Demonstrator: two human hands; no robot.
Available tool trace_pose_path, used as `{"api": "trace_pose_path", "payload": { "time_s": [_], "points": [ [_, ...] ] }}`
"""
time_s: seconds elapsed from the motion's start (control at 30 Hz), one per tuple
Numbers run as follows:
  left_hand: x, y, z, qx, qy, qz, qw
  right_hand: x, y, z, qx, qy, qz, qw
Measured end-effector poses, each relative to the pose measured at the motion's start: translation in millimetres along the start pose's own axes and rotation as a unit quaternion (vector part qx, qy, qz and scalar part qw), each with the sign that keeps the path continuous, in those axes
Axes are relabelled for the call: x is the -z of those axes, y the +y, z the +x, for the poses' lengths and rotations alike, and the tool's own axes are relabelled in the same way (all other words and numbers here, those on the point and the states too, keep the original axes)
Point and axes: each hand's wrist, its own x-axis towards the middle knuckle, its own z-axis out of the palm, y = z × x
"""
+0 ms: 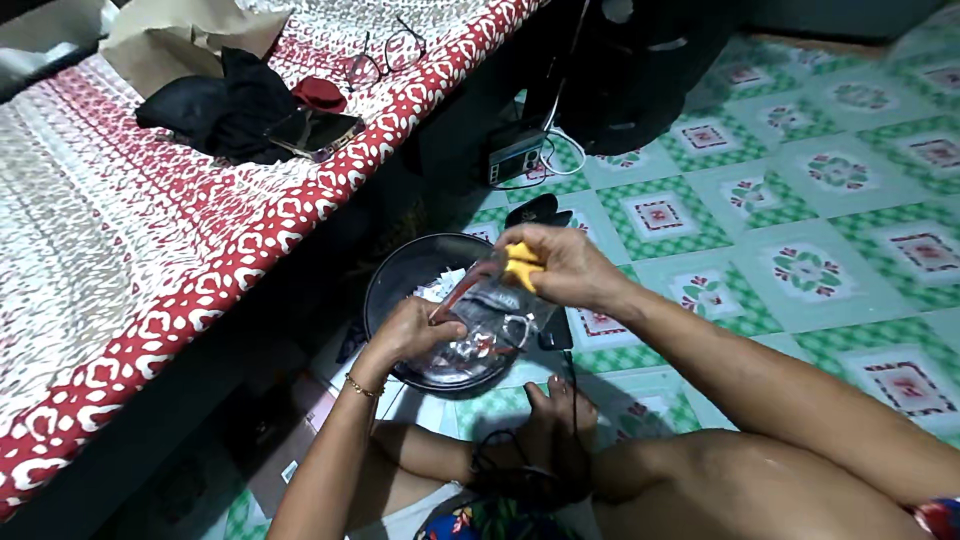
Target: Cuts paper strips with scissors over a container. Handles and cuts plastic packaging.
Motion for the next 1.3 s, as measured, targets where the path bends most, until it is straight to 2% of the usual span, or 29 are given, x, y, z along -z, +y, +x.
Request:
{"api": "trace_pose_path", "payload": {
  "time_s": [0.13, 0.2, 0.23, 0.3, 0.33, 0.37, 0.4, 0.5, 0.53, 0.67, 0.87, 0.97, 1.07, 1.13, 1.23, 1.3],
  "points": [
    [10, -21, -2, -0.031, 0.058, -0.026, 0.997, 14, 12, 4, -0.059, 0.129, 0.054, 0.988],
    [9, -27, -6, -0.046, 0.113, -0.127, 0.984, 18, 14, 6, -0.101, 0.179, 0.098, 0.974],
    [7, -30, -6, -0.056, 0.147, -0.209, 0.965, 19, 16, 7, -0.116, 0.200, 0.123, 0.965],
    [1, -39, -2, -0.090, 0.200, -0.392, 0.893, 15, 18, 9, -0.149, 0.232, 0.177, 0.945],
    [-3, -42, 0, -0.109, 0.198, -0.464, 0.857, 12, 18, 10, -0.166, 0.246, 0.209, 0.932],
    [-9, -44, 1, -0.124, 0.181, -0.502, 0.837, 9, 16, 12, -0.182, 0.259, 0.237, 0.918],
    [-17, -45, 1, -0.133, 0.159, -0.513, 0.833, 6, 14, 12, -0.193, 0.268, 0.256, 0.908],
    [-37, -41, -8, -0.132, 0.077, -0.464, 0.872, -2, 8, 15, -0.200, 0.285, 0.265, 0.899],
    [-40, -38, -13, -0.128, 0.071, -0.443, 0.885, -4, 5, 15, -0.202, 0.288, 0.265, 0.898],
    [-37, -37, -18, -0.078, 0.126, -0.357, 0.922, -6, 1, 17, -0.199, 0.293, 0.232, 0.906],
    [-34, -52, -24, -0.147, 0.161, -0.260, 0.940, 7, -2, 23, -0.165, 0.302, 0.169, 0.923],
    [-37, -59, -28, -0.188, 0.224, -0.210, 0.933, 11, -7, 29, -0.168, 0.311, 0.164, 0.921],
    [-49, -64, -29, -0.244, 0.321, -0.175, 0.898, 11, -10, 35, -0.159, 0.311, 0.176, 0.920],
    [-54, -64, -27, -0.272, 0.356, -0.143, 0.882, 13, -11, 38, -0.148, 0.309, 0.182, 0.922],
    [-56, -64, -32, -0.230, 0.383, -0.085, 0.891, 14, -12, 38, -0.136, 0.305, 0.192, 0.923],
    [-58, -68, -39, -0.210, 0.423, -0.078, 0.878, 13, -17, 37, -0.125, 0.313, 0.226, 0.914]
  ]
}}
